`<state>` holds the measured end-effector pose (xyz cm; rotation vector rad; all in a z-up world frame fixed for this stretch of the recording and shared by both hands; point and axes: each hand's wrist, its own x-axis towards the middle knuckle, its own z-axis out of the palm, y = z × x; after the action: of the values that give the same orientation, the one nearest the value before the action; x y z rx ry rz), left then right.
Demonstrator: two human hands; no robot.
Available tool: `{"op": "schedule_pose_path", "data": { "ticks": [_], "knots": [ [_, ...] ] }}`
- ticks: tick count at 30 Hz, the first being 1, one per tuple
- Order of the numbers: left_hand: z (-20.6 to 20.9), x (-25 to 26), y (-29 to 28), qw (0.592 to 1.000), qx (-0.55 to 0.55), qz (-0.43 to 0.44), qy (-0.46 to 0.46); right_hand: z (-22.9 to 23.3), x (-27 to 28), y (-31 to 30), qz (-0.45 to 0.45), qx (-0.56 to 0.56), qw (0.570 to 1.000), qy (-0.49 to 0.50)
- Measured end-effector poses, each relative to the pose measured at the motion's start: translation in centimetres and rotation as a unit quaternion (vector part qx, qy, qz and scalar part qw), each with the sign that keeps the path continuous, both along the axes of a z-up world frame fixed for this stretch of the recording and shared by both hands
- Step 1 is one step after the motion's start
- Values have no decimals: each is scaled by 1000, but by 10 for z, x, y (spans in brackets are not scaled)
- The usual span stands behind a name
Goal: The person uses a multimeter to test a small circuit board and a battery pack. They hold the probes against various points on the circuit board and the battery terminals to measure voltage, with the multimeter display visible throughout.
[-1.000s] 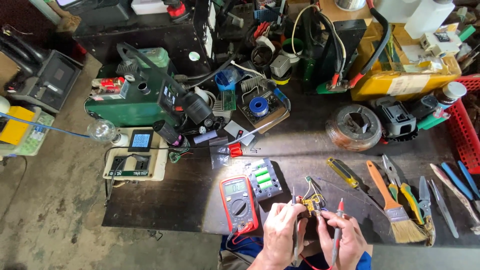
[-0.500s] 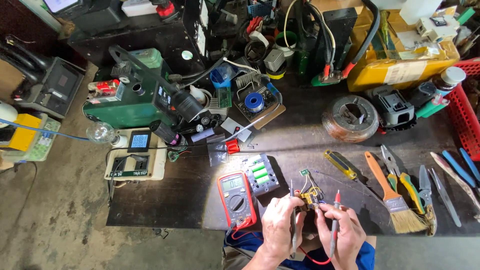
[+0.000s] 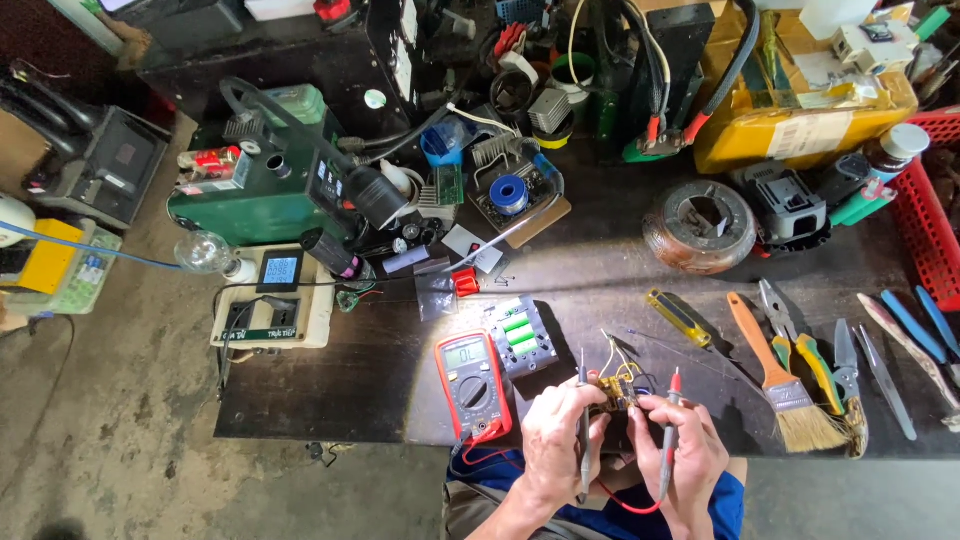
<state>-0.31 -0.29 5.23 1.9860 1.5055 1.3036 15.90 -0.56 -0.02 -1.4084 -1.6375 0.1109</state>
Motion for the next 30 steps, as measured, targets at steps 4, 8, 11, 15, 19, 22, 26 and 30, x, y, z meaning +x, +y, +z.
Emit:
{"op": "schedule_pose_path", "data": {
  "ticks": [4, 8, 11, 15, 19, 22, 26, 30],
  "knots": [
    [-1, -2, 0, 1000, 11, -12, -10, 2, -1, 0, 1, -3, 1000, 8],
    [3, -3, -1, 999, 20, -23, -23, 12, -3, -3, -1, -15, 1000, 17],
    [24, -6, 6, 997, 45, -48, -30, 22, -6, 2, -10, 4, 1000, -11],
    [-11, 0, 10, 998, 54, -8, -11, 12, -4, 9, -12, 43, 998, 37],
    [-30, 4, 6, 999, 39, 9, 14, 11, -3, 7, 6, 50, 994, 95],
    [-36, 4, 5, 1000, 30, 6, 7, 5, -3, 7, 13, 50, 990, 127],
    [-25, 1, 7, 999, 45, -11, 5, 4, -5, 8, 16, 39, 990, 134],
    [-26, -2, 2, 998, 59, -26, 7, 9, -6, 9, 20, 25, 991, 132]
  ]
}}
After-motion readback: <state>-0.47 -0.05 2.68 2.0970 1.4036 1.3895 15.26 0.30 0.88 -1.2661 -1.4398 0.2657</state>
